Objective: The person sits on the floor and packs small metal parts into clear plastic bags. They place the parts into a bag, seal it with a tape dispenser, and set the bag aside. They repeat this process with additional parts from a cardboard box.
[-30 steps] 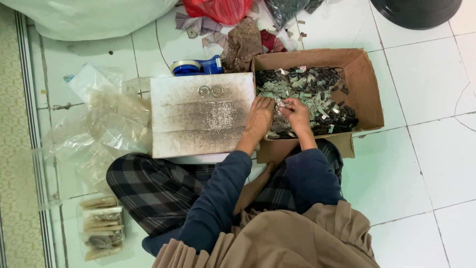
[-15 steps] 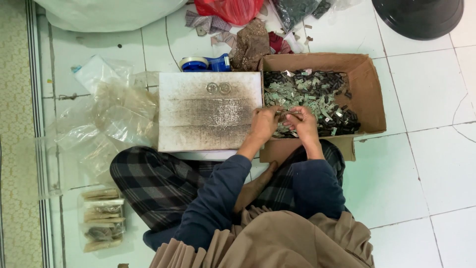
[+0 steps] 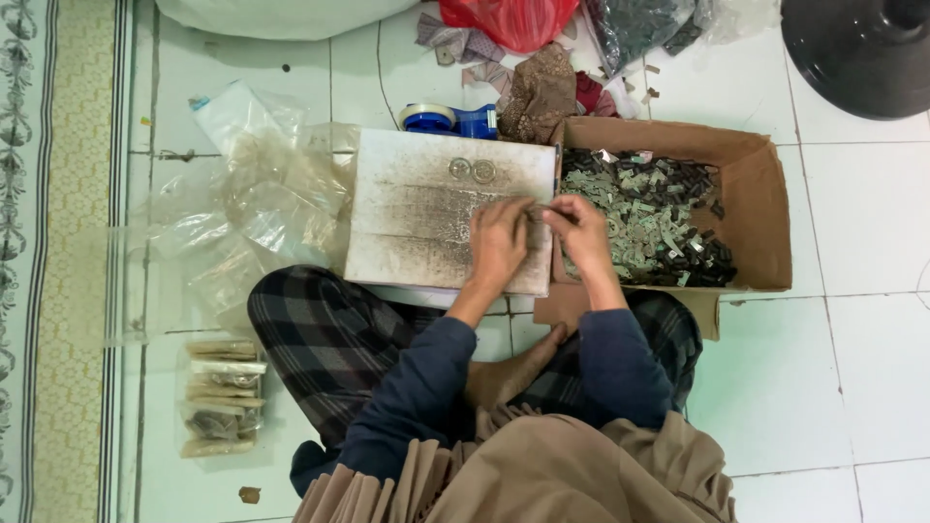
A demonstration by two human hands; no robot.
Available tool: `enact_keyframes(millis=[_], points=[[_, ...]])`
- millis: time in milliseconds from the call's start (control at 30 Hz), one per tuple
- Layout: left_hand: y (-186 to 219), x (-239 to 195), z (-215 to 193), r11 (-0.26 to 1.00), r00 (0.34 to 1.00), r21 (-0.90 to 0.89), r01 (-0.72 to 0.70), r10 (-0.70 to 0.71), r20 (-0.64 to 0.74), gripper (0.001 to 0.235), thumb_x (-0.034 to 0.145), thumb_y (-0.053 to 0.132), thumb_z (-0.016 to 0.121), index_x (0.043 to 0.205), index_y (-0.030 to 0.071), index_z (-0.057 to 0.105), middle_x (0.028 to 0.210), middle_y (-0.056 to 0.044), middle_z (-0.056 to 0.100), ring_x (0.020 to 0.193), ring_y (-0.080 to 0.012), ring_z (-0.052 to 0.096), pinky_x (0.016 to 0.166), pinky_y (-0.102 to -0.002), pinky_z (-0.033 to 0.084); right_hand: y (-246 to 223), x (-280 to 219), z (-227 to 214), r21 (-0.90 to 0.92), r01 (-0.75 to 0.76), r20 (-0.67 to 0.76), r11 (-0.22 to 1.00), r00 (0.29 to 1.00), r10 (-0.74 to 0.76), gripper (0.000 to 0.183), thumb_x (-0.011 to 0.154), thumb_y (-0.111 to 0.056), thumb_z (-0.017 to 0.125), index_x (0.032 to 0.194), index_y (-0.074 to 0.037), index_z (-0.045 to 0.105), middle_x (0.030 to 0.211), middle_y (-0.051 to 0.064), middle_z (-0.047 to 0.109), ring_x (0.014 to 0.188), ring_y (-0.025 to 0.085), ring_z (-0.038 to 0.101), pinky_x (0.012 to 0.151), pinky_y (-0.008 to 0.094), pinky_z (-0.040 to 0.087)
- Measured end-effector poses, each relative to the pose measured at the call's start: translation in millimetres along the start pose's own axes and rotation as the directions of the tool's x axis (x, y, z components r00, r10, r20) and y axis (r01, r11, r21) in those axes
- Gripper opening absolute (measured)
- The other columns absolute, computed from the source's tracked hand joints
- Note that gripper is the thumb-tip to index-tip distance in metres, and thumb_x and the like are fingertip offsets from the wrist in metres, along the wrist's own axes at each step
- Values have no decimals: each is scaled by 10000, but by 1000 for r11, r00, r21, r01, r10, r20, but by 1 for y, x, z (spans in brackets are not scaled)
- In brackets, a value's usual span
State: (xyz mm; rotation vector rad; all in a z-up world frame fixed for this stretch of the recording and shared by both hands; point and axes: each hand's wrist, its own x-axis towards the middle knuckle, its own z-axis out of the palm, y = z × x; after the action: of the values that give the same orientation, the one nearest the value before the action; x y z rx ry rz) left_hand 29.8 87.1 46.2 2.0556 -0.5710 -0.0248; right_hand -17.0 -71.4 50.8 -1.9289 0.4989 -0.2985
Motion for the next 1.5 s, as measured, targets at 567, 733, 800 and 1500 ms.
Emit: enact_keyframes(millis=[567, 733, 800, 1500], points=[[-96, -5, -50, 824, 977, 564, 49, 79, -200, 293, 937, 258, 695, 1227, 228, 713, 1388, -143, 575, 1375, -356, 478, 1165, -653, 224, -45, 26, 114, -163, 7, 9, 987, 1000, -6, 176, 896, -170, 778, 1069, -164, 748, 816, 80, 752, 693, 246, 734, 634, 371, 566], [-61, 11, -15, 879, 977, 474, -39, 133, -165, 291, 922, 206, 685, 1211, 199, 714, 1379, -146, 582, 1354, -354, 508, 1170, -629, 266, 14, 43, 29, -63, 59, -123, 996, 990, -66, 149, 938, -89, 737, 1079, -137, 753, 786, 95, 725, 591, 183, 679, 576, 305, 528], [-40, 25, 13, 940, 973, 257, -224, 230, 6, 253, 943, 126, 633, 1167, 135, 750, 1293, -183, 631, 1268, -400, 587, 1092, -545, 444, 54, 53, -13, -90, 11, -177, 996, 984, -27, 143, 981, -124, 699, 1120, -121, 736, 852, 105, 731, 640, 197, 682, 623, 346, 545], [39, 22, 130, 485, 748, 703, -521, -138, 649, 358, 992, 133, 440, 1133, 227, 756, 1201, 7, 741, 1188, -215, 577, 1031, -465, 281, 101, 19, -50, -657, -159, 146, 737, 932, 331, 471, 1009, 33, 505, 1457, -95, 575, 1516, 293, 446, 1376, 471, 492, 1077, 599, 473]])
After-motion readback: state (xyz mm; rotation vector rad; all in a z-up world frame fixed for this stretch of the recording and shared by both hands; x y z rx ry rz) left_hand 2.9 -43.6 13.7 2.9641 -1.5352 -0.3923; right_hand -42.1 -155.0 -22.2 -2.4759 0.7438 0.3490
